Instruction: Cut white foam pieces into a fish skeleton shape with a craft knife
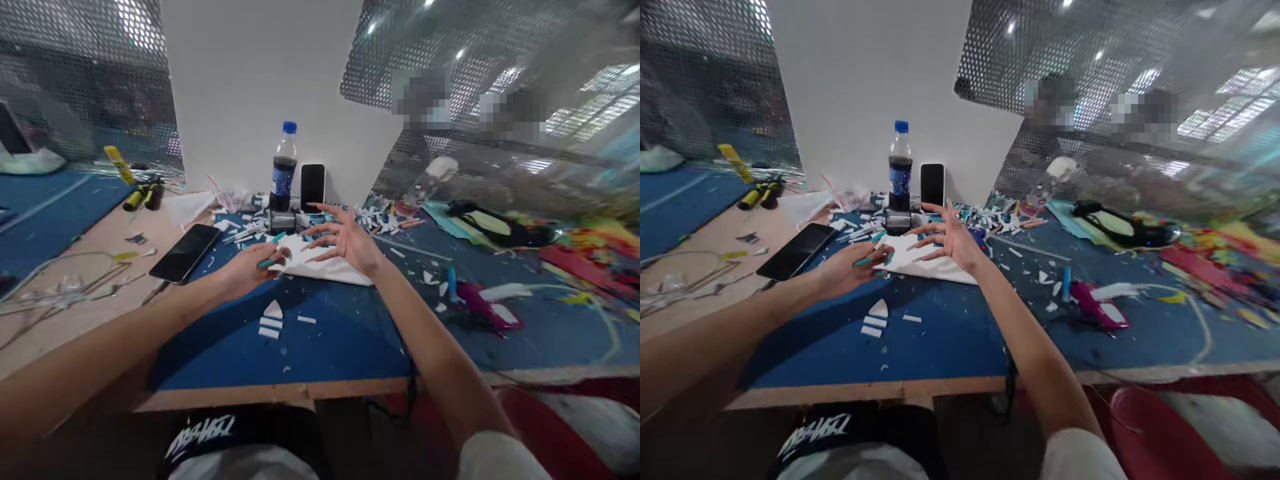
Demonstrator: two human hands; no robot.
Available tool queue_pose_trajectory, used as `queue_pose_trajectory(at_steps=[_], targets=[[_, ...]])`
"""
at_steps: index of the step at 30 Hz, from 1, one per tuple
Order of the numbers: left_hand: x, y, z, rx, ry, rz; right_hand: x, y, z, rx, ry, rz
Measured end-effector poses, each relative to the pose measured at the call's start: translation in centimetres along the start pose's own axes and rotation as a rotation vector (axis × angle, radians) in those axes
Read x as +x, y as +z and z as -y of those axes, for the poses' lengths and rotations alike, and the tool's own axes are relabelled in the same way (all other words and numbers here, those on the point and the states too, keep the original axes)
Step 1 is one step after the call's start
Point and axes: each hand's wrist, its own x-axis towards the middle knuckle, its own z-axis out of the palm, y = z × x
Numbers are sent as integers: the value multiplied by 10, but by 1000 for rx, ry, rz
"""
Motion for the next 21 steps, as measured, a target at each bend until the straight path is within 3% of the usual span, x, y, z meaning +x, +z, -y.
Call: queue_pose_trajectory(at_steps=[4, 7, 17, 21], targets=[[28, 2, -4, 14, 112, -75, 0, 2, -5, 45, 2, 32], [47, 2, -7, 43, 177, -55, -1, 3, -8, 81, 10, 70], [57, 11, -15, 146, 213, 364, 0, -2, -23, 130, 51, 91], [61, 9, -11, 242, 267, 384, 2, -3, -27, 135, 68, 83]])
